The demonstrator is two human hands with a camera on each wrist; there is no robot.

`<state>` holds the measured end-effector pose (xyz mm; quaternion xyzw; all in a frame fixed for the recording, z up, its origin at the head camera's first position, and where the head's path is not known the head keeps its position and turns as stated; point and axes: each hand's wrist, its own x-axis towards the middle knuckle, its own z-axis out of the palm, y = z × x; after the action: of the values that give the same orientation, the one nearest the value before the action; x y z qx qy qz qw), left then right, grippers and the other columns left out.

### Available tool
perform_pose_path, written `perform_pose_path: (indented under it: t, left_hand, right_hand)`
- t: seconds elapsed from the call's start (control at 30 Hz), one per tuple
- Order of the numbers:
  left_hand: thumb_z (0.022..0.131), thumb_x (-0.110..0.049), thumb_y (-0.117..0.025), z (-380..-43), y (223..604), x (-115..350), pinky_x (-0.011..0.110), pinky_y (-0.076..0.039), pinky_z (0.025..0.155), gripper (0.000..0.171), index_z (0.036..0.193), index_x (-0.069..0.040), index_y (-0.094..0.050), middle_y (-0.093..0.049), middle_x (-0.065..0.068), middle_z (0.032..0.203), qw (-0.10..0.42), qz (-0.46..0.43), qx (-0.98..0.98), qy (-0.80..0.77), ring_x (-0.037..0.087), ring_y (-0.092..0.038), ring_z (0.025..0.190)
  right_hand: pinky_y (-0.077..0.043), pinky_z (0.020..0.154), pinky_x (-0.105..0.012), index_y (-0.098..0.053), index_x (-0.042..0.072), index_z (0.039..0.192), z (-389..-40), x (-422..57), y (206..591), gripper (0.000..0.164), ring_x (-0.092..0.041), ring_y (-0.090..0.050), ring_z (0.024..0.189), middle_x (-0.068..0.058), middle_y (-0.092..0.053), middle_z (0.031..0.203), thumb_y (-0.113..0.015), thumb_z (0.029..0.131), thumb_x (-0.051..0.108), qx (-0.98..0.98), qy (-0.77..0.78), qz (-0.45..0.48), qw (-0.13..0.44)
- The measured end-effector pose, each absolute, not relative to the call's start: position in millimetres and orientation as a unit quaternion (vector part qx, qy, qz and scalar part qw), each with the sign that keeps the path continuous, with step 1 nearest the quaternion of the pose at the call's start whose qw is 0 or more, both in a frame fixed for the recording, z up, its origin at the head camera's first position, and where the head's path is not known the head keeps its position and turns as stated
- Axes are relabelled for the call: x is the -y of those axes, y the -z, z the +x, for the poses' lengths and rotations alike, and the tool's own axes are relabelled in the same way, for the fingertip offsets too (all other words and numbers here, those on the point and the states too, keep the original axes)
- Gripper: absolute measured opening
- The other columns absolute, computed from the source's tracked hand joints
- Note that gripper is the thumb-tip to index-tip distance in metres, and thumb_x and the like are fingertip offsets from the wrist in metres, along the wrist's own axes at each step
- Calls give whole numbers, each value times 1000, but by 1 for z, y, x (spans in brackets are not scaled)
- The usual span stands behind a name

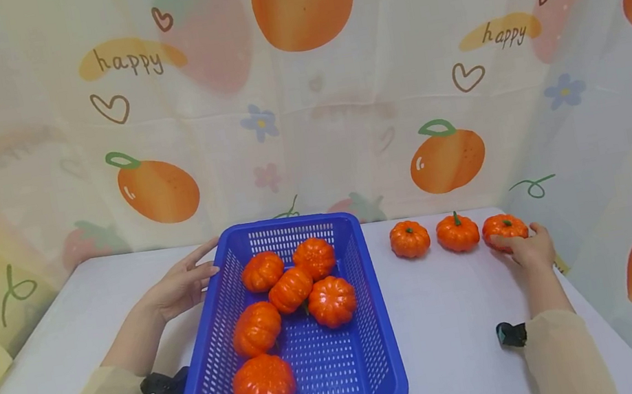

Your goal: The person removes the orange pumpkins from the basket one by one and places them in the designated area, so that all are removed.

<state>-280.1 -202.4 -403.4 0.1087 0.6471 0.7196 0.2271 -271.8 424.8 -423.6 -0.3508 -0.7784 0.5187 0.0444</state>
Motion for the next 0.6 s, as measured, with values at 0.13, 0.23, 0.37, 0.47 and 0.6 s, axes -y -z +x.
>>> perform_pose_path:
  t: [0.13, 0.23, 0.37, 0.47, 0.6]
  left_hand:
    - [101, -9, -50, -280, 404, 202, 30, -60, 89, 74, 160, -21, -7, -70, -4, 117, 226, 110, -651, -716, 10, -72, 99]
    - [101, -9, -50, -280, 403, 202, 30, -60, 89, 74, 160, -21, -7, -69, -4, 117, 225, 110, -653, -715, 10, -72, 99]
    - [101, -9, -50, -280, 403, 202, 30, -60, 89, 74, 160, -21, -7, -69, -4, 117, 225, 109, -651, -716, 10, -72, 99]
    - [101, -8, -49, -280, 403, 202, 30, -60, 89, 74, 160, -20, -7, -71, -5, 116, 226, 110, -649, -718, 9, -72, 99]
    - [101, -8, -49, -280, 403, 202, 29, -60, 89, 74, 160, -20, -6, -71, -5, 114, 228, 110, -647, -719, 9, -72, 99]
  right_hand:
    - [-48, 56, -14, -8, 7, 159, -269, -422, 418, 93, -31, -48, 111, -21, -11, 166, -62, 91, 40, 781, -503, -366, 61]
    - [-48, 58, -17, -14, 6, 158, -266, -418, 412, 92, -31, -49, 107, -22, -17, 164, -61, 90, 45, 780, -495, -373, 87]
    - [-48, 106, -34, -20, 9, 157, -264, -414, 406, 89, -35, -38, 138, -17, -20, 165, -63, 89, 46, 758, -506, -388, 138]
    - [-25, 126, -40, -26, 15, 156, -264, -411, 403, 86, -30, -22, 152, -10, -19, 165, -69, 86, 42, 725, -529, -403, 180]
    - [-28, 124, -32, -33, 25, 153, -267, -407, 398, 81, -22, -23, 151, -4, -21, 164, -73, 84, 38, 694, -553, -409, 214]
